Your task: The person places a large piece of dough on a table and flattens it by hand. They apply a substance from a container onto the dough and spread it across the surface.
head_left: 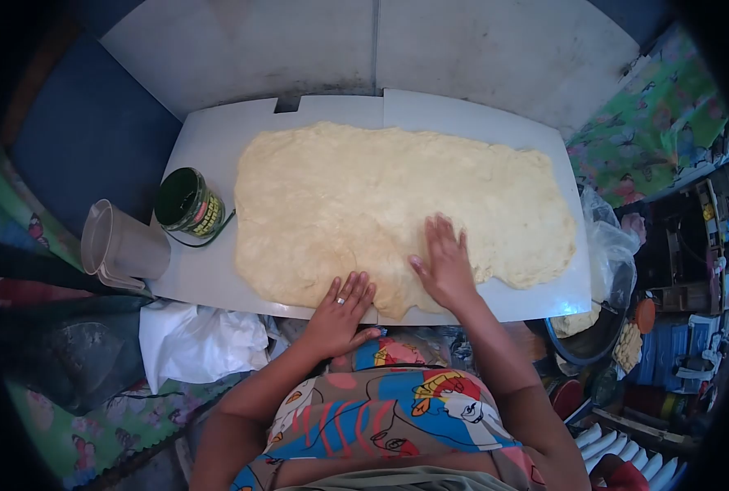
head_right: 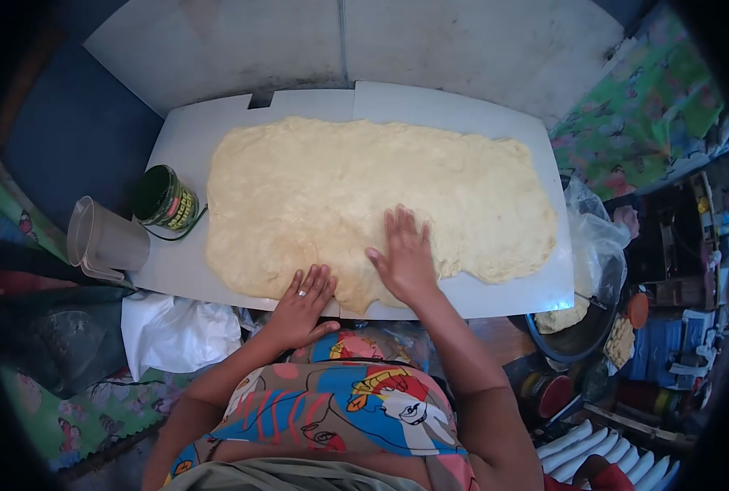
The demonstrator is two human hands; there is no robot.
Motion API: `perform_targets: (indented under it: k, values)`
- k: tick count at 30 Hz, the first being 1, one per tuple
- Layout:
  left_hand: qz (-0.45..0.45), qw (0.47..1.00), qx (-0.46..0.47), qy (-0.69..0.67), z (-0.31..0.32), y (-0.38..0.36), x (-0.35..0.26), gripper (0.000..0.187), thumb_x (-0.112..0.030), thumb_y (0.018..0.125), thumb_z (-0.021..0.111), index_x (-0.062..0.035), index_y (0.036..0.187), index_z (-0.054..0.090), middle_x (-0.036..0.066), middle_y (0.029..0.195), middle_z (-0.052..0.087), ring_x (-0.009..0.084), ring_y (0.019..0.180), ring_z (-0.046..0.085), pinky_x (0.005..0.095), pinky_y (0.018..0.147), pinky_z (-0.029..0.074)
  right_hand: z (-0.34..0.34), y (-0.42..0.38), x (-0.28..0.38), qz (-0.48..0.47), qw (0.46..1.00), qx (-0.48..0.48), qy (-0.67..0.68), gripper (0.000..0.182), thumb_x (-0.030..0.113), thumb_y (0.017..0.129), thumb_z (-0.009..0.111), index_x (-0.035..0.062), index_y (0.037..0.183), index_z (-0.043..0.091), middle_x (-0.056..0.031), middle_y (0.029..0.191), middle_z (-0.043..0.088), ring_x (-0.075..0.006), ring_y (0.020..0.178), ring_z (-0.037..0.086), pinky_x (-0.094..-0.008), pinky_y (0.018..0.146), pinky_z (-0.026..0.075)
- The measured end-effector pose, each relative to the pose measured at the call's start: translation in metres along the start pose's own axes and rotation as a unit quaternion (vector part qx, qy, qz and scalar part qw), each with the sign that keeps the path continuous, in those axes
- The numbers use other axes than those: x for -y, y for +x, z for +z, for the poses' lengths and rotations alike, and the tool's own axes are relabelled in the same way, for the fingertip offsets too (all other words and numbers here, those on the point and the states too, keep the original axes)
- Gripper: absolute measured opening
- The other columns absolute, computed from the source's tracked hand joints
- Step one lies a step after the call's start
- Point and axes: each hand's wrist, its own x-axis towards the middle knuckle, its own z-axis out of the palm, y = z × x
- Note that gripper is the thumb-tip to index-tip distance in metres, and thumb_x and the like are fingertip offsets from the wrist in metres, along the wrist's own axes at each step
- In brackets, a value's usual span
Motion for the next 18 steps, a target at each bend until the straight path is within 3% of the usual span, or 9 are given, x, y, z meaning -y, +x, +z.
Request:
perform_targets:
  k: [1,3,4,6,7,9,13,16,18]
  values:
    - [0.000,1.000,0.001,0.004,-0.001,-0.003,0.003,0.080,-0.057,0.089,0.041,-0.0019,0.144,0.024,0.023,0.150,0.019,0.0349,0.141,0.017,0.0486,0.114,0.007,0.005,0.009,0.015,-0.057,0.998,-0.038,-0.009,0.074,0.048,0.093,0.040,-0.0002,0.145,0.018,-0.0208,0.151,0.017,-0.0332,0.142,0.012,-0.0539,0.113,0.004]
    - [0.035,0.975,-0.015,-0.221,-0.005,-0.009,0.014,0.075,-0.055,0.091,0.040,-0.0008,0.142,0.030,0.023,0.146,0.029,0.0347,0.138,0.025,0.0463,0.113,0.014,0.028,0.020,0.046,-0.143,0.984,-0.099,-0.029,0.074,0.046,0.092,0.042,-0.0004,0.145,0.020,-0.0203,0.151,0.018,-0.0327,0.142,0.013,-0.0534,0.113,0.006]
    - [0.034,0.975,-0.014,-0.218,-0.010,-0.015,0.021,0.075,-0.055,0.091,0.040,-0.0008,0.142,0.030,0.023,0.146,0.029,0.0347,0.138,0.025,0.0463,0.113,0.014,0.049,0.023,0.057,-0.173,0.977,-0.119,-0.041,0.073,0.045,0.092,0.043,0.0003,0.145,0.020,-0.0199,0.151,0.019,-0.0321,0.142,0.014,-0.0534,0.113,0.006]
    - [-0.137,0.851,-0.145,-0.486,-0.024,-0.025,0.033,0.066,-0.048,0.095,0.039,0.0007,0.139,0.036,0.023,0.143,0.036,0.0350,0.136,0.029,0.0437,0.111,0.021,0.069,0.016,0.076,-0.216,0.972,-0.069,-0.062,0.073,0.049,0.092,0.040,0.0033,0.146,0.022,-0.0181,0.152,0.020,-0.0288,0.142,0.015,-0.0527,0.113,0.005]
    - [-0.140,0.849,-0.144,-0.488,-0.028,-0.024,0.037,0.066,-0.048,0.095,0.039,0.0007,0.139,0.036,0.023,0.143,0.036,0.0350,0.136,0.029,0.0437,0.111,0.021,0.069,0.013,0.085,-0.225,0.970,-0.063,-0.064,0.072,0.050,0.092,0.039,0.0049,0.146,0.023,-0.0168,0.152,0.020,-0.0277,0.142,0.015,-0.0523,0.114,0.005]
    - [-0.211,0.853,-0.309,-0.365,-0.034,-0.017,0.044,0.059,-0.042,0.097,0.037,0.0027,0.136,0.039,0.022,0.140,0.040,0.0354,0.134,0.033,0.0414,0.108,0.026,0.077,0.004,0.098,-0.272,0.960,-0.030,-0.057,0.072,0.052,0.092,0.037,0.0062,0.146,0.023,-0.0155,0.152,0.021,-0.0274,0.142,0.016,-0.0516,0.114,0.005]
    - [-0.206,0.876,-0.320,-0.295,-0.036,0.004,0.055,0.060,-0.039,0.097,0.037,0.0038,0.138,0.035,0.023,0.142,0.037,0.0374,0.136,0.029,0.0430,0.111,0.021,0.080,0.002,0.103,-0.381,0.924,0.025,-0.031,0.071,0.056,0.092,0.033,0.0087,0.145,0.026,-0.0128,0.152,0.023,-0.0266,0.142,0.017,-0.0495,0.115,0.005]
    - [-0.205,0.928,-0.276,-0.143,-0.026,0.006,0.061,0.063,-0.041,0.095,0.038,0.0028,0.141,0.030,0.023,0.146,0.031,0.0383,0.138,0.023,0.0465,0.113,0.014,0.077,-0.004,0.095,-0.392,0.917,0.067,-0.042,0.069,0.055,0.093,0.032,0.0074,0.143,0.031,-0.0141,0.151,0.025,-0.0268,0.142,0.017,-0.0486,0.115,0.005]
    - [-0.227,0.958,-0.135,0.108,-0.015,0.002,0.061,0.067,-0.042,0.094,0.039,0.0009,0.143,0.027,0.022,0.149,0.025,0.0374,0.140,0.018,0.0507,0.113,0.008,0.073,-0.005,0.089,-0.401,0.911,0.084,-0.046,0.068,0.055,0.093,0.032,0.0068,0.142,0.034,-0.0147,0.150,0.026,-0.0268,0.142,0.016,-0.0482,0.115,0.005]
